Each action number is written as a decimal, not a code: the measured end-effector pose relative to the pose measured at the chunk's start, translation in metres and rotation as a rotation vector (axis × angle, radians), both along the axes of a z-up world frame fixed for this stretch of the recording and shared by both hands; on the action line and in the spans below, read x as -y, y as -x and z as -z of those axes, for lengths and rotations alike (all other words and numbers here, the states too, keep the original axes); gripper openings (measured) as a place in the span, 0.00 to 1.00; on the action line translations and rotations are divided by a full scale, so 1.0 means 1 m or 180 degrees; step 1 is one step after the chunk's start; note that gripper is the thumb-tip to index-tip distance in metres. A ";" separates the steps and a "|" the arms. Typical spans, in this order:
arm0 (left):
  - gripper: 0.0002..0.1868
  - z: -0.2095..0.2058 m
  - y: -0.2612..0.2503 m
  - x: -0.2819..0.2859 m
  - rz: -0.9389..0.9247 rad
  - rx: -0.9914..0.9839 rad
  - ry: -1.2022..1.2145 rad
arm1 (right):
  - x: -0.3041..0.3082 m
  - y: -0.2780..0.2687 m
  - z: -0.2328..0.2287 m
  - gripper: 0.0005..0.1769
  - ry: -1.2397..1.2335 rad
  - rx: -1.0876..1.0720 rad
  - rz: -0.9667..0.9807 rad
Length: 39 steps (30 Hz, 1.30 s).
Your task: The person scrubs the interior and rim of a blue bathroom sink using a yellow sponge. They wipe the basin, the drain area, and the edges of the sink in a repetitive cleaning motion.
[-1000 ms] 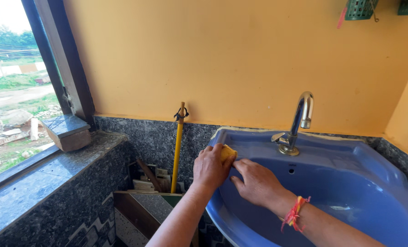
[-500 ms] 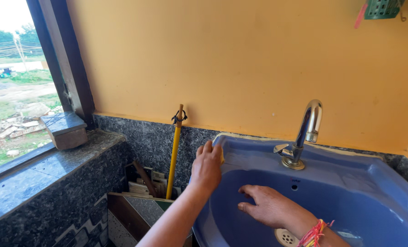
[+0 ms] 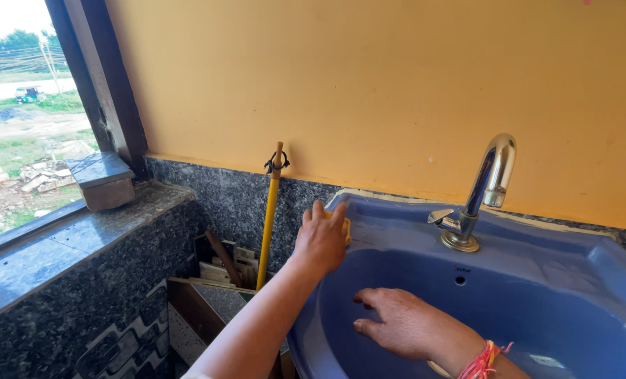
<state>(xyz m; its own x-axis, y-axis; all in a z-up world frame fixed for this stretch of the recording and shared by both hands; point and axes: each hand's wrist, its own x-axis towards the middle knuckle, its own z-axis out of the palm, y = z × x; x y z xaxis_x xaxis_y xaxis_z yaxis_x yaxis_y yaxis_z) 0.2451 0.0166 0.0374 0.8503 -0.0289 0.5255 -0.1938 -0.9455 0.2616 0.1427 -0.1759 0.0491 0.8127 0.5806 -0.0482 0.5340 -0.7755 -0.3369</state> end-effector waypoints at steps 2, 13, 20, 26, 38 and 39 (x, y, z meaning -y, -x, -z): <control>0.29 0.000 -0.024 0.004 -0.0028 -0.0164 -0.0102 | 0.001 -0.001 0.001 0.31 0.0072 -0.0054 -0.0005; 0.32 -0.016 -0.001 0.017 -0.0754 -0.0832 -0.0560 | 0.003 -0.013 0.004 0.35 -0.0770 0.0671 0.0155; 0.30 -0.018 -0.043 0.018 -0.0530 -0.0460 -0.0282 | 0.004 -0.022 0.011 0.41 -0.0960 0.1147 0.0513; 0.34 -0.022 -0.018 0.022 -0.0799 -0.0886 -0.0577 | 0.005 -0.025 0.018 0.42 -0.0566 0.1110 0.0512; 0.34 -0.032 -0.090 0.046 -0.0944 -0.0957 -0.0606 | 0.008 -0.014 0.015 0.37 -0.0380 0.0702 0.0240; 0.33 -0.035 -0.087 0.046 -0.0915 -0.1031 -0.0673 | 0.010 -0.015 0.015 0.37 -0.0375 0.0725 0.0231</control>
<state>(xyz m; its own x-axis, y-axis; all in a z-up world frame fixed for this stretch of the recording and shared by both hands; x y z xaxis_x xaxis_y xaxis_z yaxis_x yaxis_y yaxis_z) 0.3325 -0.0298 0.0728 0.9585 0.1537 0.2402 0.1430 -0.9878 0.0615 0.1575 -0.1858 0.0345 0.8346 0.5112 0.2051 0.5508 -0.7771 -0.3046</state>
